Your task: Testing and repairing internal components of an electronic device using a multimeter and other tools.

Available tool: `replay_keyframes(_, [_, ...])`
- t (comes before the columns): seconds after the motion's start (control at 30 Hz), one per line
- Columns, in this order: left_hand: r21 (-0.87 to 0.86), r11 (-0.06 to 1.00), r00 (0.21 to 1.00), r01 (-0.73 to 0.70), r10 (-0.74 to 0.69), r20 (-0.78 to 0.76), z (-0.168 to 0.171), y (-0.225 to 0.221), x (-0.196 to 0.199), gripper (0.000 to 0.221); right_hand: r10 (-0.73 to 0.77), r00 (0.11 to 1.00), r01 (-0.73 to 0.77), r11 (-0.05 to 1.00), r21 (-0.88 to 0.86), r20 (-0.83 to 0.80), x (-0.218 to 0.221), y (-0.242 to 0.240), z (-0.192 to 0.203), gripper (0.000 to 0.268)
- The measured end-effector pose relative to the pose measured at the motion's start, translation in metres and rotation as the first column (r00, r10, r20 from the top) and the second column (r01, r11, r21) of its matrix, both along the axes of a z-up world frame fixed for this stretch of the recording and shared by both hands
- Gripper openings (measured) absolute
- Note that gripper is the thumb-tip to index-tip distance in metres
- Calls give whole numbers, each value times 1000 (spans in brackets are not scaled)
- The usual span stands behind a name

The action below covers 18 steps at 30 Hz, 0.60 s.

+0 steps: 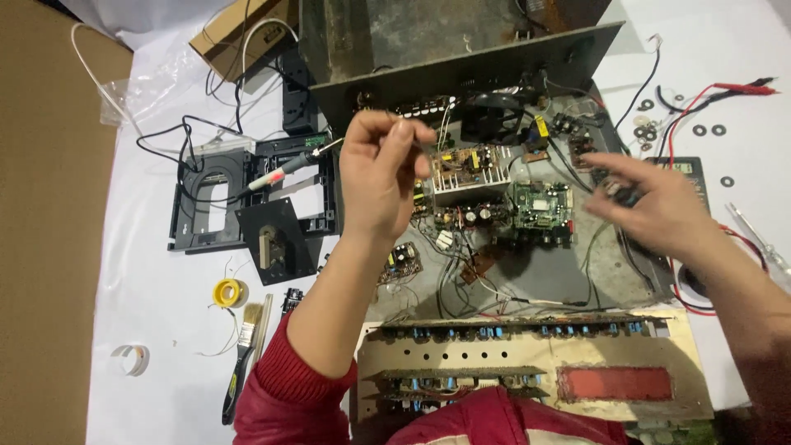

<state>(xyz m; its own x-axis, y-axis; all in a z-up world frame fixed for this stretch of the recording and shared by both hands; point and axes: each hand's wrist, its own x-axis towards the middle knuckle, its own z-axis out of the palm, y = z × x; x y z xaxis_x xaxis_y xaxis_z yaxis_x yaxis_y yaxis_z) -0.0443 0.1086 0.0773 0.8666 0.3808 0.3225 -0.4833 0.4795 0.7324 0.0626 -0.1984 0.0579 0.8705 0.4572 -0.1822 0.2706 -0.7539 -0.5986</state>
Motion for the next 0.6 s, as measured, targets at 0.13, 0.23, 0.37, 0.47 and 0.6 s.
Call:
replay_keyframes(0.13, [-27,996,994,82,-84,-72,2,0,-21,11,103,994,-97,987,125,-40,-4,14,-15,66])
replay_keyframes(0.23, [-14,990,965,142,-142,-220,-4,4,-30,9,403,911,-409,911,59,90,6,22,-43,44])
replay_keyframes(0.37, [68,978,899,197,-153,-409,-29,13,-27,6,653,749,-649,757,-72,111,12,17,-78,16])
replay_keyframes(0.47, [175,941,722,290,-95,-685,-27,6,-23,7,699,714,-690,694,-208,-39,8,15,-87,27])
replay_keyframes(0.6, [425,698,535,576,70,-842,-22,-21,-15,10,667,727,-678,658,-327,-164,5,15,-88,39])
